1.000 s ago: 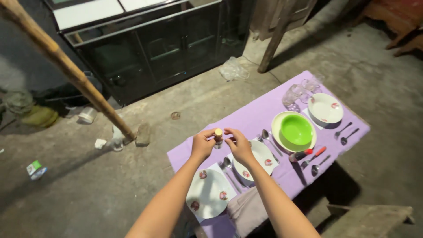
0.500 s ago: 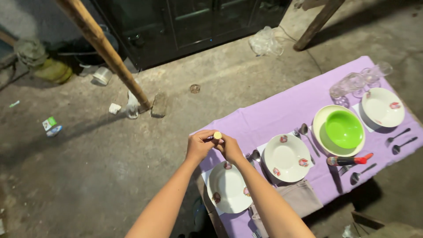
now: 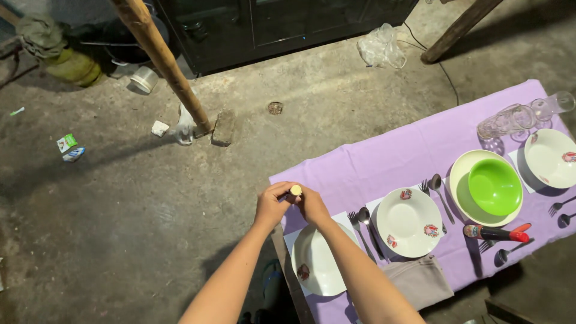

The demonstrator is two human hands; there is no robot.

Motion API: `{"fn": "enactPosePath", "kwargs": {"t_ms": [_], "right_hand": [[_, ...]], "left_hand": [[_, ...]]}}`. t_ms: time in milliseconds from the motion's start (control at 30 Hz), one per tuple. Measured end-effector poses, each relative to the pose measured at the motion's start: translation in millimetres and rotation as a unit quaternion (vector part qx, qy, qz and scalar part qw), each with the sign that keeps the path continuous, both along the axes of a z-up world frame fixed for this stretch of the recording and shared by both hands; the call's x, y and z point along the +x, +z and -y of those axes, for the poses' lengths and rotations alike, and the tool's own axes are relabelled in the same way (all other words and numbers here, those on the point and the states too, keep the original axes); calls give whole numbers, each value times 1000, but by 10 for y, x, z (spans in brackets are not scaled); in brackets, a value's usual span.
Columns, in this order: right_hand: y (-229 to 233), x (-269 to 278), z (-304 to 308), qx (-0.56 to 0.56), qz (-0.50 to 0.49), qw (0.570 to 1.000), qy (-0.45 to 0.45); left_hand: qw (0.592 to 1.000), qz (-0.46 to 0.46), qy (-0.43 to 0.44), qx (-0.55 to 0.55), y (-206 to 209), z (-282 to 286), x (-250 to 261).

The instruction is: The person sets a dining table by arranging forks, spoons, glasses, plates, and bottles on the tablecloth, then folds a cloth napkin by hand.

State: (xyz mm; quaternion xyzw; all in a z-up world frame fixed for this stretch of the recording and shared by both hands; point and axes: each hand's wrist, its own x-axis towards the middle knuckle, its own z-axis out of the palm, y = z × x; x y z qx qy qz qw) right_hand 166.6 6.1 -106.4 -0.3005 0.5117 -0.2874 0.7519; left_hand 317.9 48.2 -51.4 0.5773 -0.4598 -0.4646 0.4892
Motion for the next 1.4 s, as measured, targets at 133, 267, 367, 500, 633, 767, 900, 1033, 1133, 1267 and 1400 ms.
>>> {"fn": "enactPosePath", "kwargs": {"t_ms": [133, 267, 367, 500, 633, 767, 900, 1033, 1133, 1267, 1400], "right_hand": [[-131, 0, -20, -41, 4, 999, -3], [75, -124, -56, -192, -217, 947, 137], [264, -288, -19, -252, -302, 907, 152], [613, -683, 131, -282, -323, 897, 113], [1104, -1236, 197, -269, -337, 902, 35], [1569, -1840, 40, -251, -306, 917, -58], [1860, -2412, -280, -237, -294, 914, -149], [1930, -2987, -716, -220, -331, 895, -204], [1803, -3391, -1005, -209, -323, 884, -265], [1534, -3894, -1256, -176, -300, 882, -319], [1276, -4296, -1304, -148, -311, 878, -333]], "left_hand": [[999, 54, 6, 0, -60, -26, -10], [993, 118, 6, -5, -16, 10, 67], [984, 171, 22, -41, 72, 79, 157], [981, 174, 30, -86, 382, 353, 221], [978, 168, 23, -120, 876, 736, -38], [980, 147, -25, -135, 1288, 985, -582], [981, 91, -109, -135, 1423, 1086, -1314], [974, 40, -203, -95, 1326, 976, -2033], [964, 23, -260, -53, 1189, 828, -2486], [952, 32, -303, -10, 967, 579, -3001], [947, 43, -320, 6, 714, 444, -3479]]}}
